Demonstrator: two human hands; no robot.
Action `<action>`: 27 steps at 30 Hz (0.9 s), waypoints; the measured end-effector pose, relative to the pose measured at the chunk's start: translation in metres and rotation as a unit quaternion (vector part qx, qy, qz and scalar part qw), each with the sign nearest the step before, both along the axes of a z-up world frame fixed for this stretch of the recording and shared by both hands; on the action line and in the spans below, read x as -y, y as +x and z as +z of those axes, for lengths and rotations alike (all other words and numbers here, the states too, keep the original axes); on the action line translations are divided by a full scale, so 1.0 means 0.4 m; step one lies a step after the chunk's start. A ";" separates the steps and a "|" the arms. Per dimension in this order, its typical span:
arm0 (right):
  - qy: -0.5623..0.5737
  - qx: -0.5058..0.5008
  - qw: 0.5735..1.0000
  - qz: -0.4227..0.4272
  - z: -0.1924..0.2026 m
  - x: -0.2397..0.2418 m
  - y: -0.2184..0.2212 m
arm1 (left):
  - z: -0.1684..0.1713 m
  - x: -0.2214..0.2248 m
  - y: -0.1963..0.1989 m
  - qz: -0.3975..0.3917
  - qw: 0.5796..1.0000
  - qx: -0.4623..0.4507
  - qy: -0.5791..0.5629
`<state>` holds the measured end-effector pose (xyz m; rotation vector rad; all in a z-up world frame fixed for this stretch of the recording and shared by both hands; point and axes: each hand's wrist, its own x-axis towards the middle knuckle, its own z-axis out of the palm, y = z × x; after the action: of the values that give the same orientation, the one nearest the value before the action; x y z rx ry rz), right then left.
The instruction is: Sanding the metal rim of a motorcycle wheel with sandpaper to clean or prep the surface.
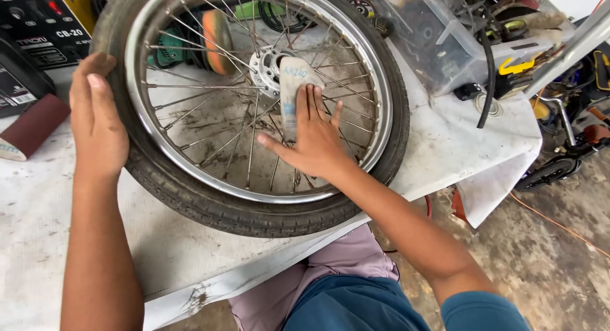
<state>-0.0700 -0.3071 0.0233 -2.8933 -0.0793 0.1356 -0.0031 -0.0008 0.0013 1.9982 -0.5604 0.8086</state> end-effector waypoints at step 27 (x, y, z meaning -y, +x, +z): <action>-0.043 -0.046 0.998 -0.024 0.058 0.039 0.063 | 0.036 0.024 -0.023 0.010 0.997 -0.065 -0.050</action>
<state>-0.0446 -0.3226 0.0466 -2.9676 0.0128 0.2699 -0.0122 -0.0103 0.0156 1.9501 -0.4175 0.6986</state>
